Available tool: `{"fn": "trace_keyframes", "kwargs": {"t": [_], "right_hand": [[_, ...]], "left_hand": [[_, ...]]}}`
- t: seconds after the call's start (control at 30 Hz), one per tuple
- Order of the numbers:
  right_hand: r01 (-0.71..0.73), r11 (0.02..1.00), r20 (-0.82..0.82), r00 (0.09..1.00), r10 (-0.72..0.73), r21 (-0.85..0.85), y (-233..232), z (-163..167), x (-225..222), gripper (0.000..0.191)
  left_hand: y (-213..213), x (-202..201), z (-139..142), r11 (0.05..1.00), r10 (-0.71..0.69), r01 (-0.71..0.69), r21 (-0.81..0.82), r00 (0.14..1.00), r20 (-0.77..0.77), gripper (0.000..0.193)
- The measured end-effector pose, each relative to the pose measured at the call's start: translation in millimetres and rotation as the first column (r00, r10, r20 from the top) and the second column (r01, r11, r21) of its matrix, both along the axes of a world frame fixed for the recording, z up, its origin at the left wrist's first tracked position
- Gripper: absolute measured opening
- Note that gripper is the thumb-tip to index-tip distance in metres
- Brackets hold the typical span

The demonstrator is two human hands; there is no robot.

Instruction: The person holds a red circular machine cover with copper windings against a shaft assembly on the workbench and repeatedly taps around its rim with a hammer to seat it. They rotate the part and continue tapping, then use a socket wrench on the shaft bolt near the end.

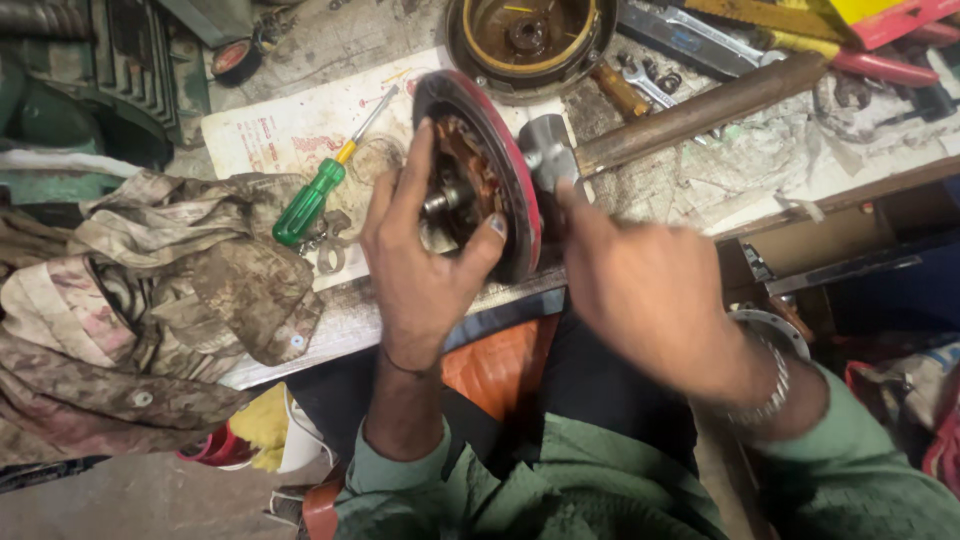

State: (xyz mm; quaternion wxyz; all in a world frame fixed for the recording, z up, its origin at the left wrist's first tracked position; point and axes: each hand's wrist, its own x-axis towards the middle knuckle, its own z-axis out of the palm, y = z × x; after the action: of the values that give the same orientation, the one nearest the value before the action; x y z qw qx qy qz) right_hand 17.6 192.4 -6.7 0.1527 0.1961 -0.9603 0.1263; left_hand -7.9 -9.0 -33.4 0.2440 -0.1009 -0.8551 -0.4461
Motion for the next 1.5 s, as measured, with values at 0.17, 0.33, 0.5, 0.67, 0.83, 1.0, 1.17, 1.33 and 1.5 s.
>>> {"fn": "trace_keyframes", "kwargs": {"t": [0.17,0.33,0.5,0.67,0.83,1.0,1.17,1.33,1.5], "right_hand": [[0.010,1.000,0.017,1.000,-0.010,0.012,-2.0,2.7,-1.9,0.047],[-0.027,0.999,-0.016,1.000,0.027,-0.021,-2.9,6.8,-5.4,0.041],[0.005,0.998,0.012,1.000,-0.004,-0.056,-1.3,5.8,-6.9,0.041],[0.035,0.999,0.020,0.999,-0.035,-0.023,-5.5,3.2,-7.4,0.045],[0.011,1.000,0.027,1.000,-0.011,-0.013,-6.1,3.0,-7.9,0.049],[0.043,0.998,0.027,0.999,-0.042,-0.037,-1.4,1.1,-10.3,0.042],[0.031,0.998,0.031,0.999,-0.030,-0.048,-1.0,-3.2,-11.7,0.043],[0.007,0.999,0.046,0.999,-0.005,-0.045,-0.4,-6.5,-10.3,0.050],[0.050,0.996,0.001,0.999,-0.050,-0.071,-3.4,-4.4,-11.8,0.042]], "left_hand": [[-1.9,5.0,-2.8,0.999,-0.035,0.034,0.033,0.999,0.040,0.081],[-2.4,-1.5,-7.5,0.998,-0.033,0.031,0.060,0.999,0.027,0.082],[-4.4,-0.1,-9.9,0.995,-0.053,0.051,0.082,0.998,0.021,0.080],[-6.1,-0.3,-13.1,0.997,-0.062,0.063,0.052,0.998,-0.017,0.079],[-7.7,-1.3,-15.4,0.993,-0.082,0.081,0.089,0.997,0.014,0.086],[-6.9,-0.5,-15.4,0.997,-0.065,0.065,0.031,0.998,-0.003,0.085],[-6.1,0.2,-11.9,0.995,-0.076,0.076,0.063,0.997,-0.009,0.085],[-6.3,0.5,-9.9,0.993,-0.088,0.088,0.078,0.996,-0.005,0.087],[-6.1,1.4,-10.5,0.994,-0.092,0.092,0.060,0.996,0.003,0.084]]}}
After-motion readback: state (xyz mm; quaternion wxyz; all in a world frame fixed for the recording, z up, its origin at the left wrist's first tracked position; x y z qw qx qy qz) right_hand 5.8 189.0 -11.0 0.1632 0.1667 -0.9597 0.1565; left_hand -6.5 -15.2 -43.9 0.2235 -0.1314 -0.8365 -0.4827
